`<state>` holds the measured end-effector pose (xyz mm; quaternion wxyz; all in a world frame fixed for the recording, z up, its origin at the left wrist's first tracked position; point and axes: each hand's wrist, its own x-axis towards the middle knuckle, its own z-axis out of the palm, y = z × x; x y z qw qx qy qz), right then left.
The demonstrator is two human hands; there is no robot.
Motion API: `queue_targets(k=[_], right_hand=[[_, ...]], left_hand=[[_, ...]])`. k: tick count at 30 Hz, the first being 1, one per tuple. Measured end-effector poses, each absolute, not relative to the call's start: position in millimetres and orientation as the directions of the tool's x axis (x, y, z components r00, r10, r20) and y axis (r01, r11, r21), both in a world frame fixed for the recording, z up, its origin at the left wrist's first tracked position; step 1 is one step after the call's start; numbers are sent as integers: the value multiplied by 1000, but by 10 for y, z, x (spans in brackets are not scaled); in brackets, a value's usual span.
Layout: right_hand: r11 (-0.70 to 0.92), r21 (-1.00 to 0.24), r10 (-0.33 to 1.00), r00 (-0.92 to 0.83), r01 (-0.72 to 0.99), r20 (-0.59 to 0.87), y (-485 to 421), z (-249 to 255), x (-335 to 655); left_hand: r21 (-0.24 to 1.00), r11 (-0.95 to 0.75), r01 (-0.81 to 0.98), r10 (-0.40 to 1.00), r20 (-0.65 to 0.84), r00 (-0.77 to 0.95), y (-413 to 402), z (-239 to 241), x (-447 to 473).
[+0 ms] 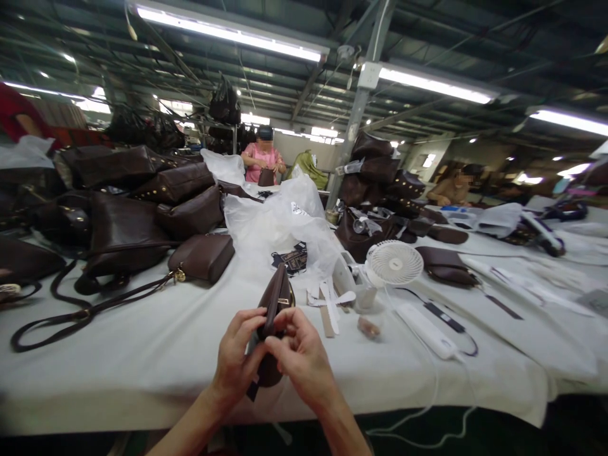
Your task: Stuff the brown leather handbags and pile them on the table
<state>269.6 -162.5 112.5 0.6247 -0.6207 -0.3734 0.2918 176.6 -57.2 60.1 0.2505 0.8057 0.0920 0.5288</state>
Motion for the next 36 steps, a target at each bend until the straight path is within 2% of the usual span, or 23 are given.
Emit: queue_targets(k=[3,5,7,10,12,15,17,19,21,25,27,30,32,34,36], right_hand=[[-47,-935,749,632,351,199,-1618,1122,2643],[-80,-909,687,684,410,248,-1610,1102,2602],[-9,-963,677,710,270,192,-1598,1064,2572],[133,-989,733,678,-62,56,-1588,1015,2566],[147,-985,758,650,-92,52,-1598,1032,2605],[84,-995,811,577,56,101,-1629,1148,2765],[44,-968,777,600,246,188,-1634,1246,2931],[-25,-882,703,636,471,320,-1604,1322,3102],[-94,-771,717,580,630,387,-1537,1359,3236],[-126,-650,856,414,749,311,-1361,1363,3337],[-142,-572,872,376,808,313,-1285,1372,3345],[-148,-378,889,291,914,355,-1202,1426,3393],[-137,-309,899,249,941,359,-1160,1477,3466],[-126,-366,903,260,922,342,-1125,1519,3544],[-137,-503,906,313,854,285,-1095,1529,3576]], left_hand=[[451,-881,-143,365,841,399,-566,589,1805],[441,-882,-166,354,853,383,-579,578,1823],[484,-853,-193,378,830,410,-597,572,1823],[593,-772,-230,427,751,504,-599,592,1811],[650,-717,-252,449,707,546,-568,627,1815],[714,-647,-267,482,655,581,-494,685,1849],[736,-618,-276,490,636,597,-451,711,1882],[746,-600,-288,491,628,603,-423,727,1911],[750,-593,-293,490,625,607,-398,738,1929],[741,-610,-280,468,622,628,-306,774,1930],[732,-620,-282,451,626,636,-241,794,1920],[720,-629,-293,422,633,650,-164,820,1906],[723,-624,-297,415,628,659,-134,837,1897],[733,-611,-300,411,617,671,-105,858,1883],[746,-588,-313,402,605,687,-63,879,1860]])
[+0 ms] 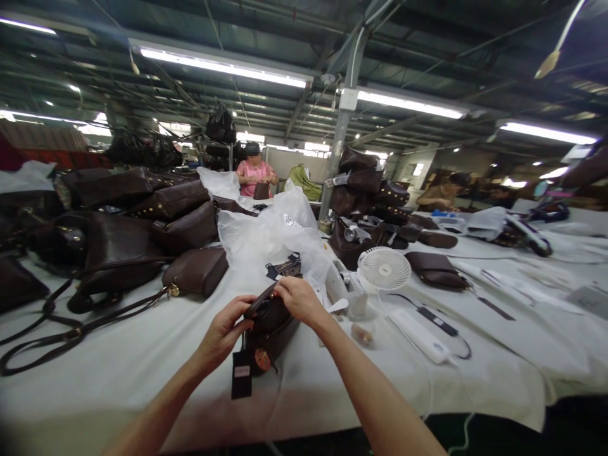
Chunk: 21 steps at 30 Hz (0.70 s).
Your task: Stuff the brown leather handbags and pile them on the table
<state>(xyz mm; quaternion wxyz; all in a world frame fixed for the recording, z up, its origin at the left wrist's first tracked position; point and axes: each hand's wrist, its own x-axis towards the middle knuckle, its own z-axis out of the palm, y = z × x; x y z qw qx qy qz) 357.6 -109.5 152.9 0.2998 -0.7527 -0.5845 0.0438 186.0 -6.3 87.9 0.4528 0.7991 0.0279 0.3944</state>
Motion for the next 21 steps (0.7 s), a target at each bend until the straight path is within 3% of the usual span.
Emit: queue_targets(k=[7,12,16,21], right_hand=[[-136,-862,910,406,488,86,-1037,1422,3107],[-143,-912,892,449,385,50,-1002,1417,2968],[-199,-950,848,529,242,-43,-992,1389,3059],[-164,-951,872,490,263,-15,-1050,1339,3061]], left_hand=[[825,-459,-329,343,506,791,195,877,1712],[873,-387,-298,399,450,799,236,876,1722],[914,-301,-273,542,400,739,58,780,1793],[939,-239,-246,663,343,665,-142,573,1826]])
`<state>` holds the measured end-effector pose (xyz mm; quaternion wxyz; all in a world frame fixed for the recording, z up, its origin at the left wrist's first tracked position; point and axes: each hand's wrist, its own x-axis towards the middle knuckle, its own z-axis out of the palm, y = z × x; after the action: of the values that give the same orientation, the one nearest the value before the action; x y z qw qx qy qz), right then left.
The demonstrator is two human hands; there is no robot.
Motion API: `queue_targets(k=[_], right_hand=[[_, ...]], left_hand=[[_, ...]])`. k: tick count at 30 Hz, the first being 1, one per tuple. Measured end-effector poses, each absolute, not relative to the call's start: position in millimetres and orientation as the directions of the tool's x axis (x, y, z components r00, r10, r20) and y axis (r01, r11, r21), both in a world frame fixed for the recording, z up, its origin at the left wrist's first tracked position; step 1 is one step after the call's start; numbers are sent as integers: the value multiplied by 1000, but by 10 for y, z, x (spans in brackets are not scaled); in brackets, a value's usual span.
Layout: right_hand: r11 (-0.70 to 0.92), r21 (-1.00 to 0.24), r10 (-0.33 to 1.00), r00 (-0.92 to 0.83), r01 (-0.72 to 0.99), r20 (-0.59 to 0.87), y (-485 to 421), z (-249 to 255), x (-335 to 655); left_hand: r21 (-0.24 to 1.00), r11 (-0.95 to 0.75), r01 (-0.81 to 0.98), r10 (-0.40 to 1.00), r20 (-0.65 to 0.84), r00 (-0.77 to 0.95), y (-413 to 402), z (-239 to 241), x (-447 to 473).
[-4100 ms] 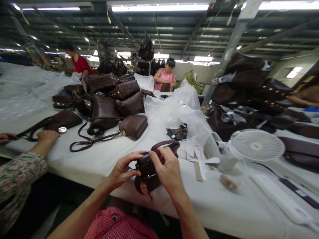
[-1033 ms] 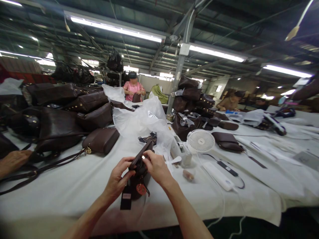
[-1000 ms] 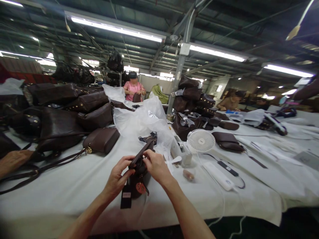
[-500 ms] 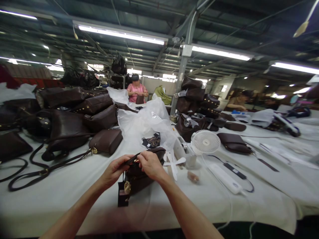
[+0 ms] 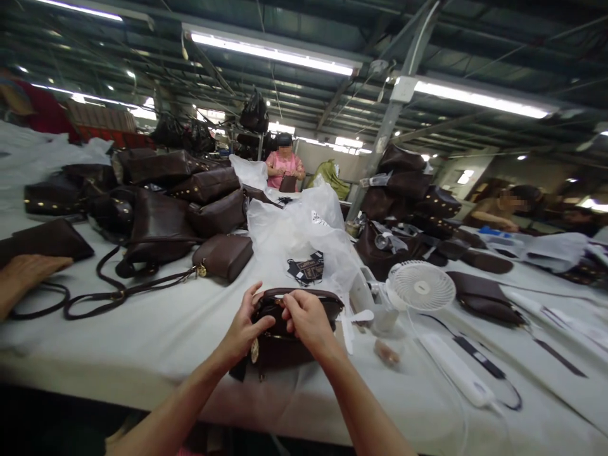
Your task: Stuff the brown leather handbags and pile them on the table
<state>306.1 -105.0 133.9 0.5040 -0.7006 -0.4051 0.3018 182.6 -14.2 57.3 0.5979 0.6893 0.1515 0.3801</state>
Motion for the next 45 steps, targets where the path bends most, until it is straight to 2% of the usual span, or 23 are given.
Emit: queue_targets(k=[4,8,13,18,21,24,29,34,37,40,42,45], right_hand=[[-145,-926,872,488,347,47,-1049,1303,2943],[-81,-908,910,402,410,100,-1024,1286,2801],[-93,-916,936,349,389,54,-996,1243,2713],[-167,-930,941,335,329,-51,-934,1337,2724],[-205,-878,944,326,432,-60,-927,1465,2800],[-213,-803,930,367,557,8,-963,1550,2858],[-293,-835,924,361,466,-123,-1000,1577,2792],[-207,-794,949,313,571,-22,-944,1596,2675],[-214,-765,944,329,607,-3,-922,1627,2653],[-274,-642,915,399,716,55,-985,1661,2696],[-285,-556,894,426,781,141,-1103,1661,2802],[-204,-486,851,400,850,342,-1345,1591,3117]], left_hand=[[929,-298,-219,613,362,702,-179,605,1812],[905,-387,-179,620,399,676,-214,719,1746],[927,-349,-140,648,346,679,-228,667,1654],[933,-251,-259,609,360,707,-156,591,1618],[941,-202,-272,579,338,742,-95,590,1610],[939,-251,-234,591,340,732,-82,599,1598],[918,-347,-190,607,374,701,-172,620,1571],[881,-440,-175,600,433,672,-172,634,1535],[874,-454,-172,589,439,678,-138,657,1560],[888,-437,-144,596,405,693,-116,728,1609],[904,-410,-126,592,368,717,-91,795,1630],[928,-359,-98,554,296,778,-14,885,1622]])
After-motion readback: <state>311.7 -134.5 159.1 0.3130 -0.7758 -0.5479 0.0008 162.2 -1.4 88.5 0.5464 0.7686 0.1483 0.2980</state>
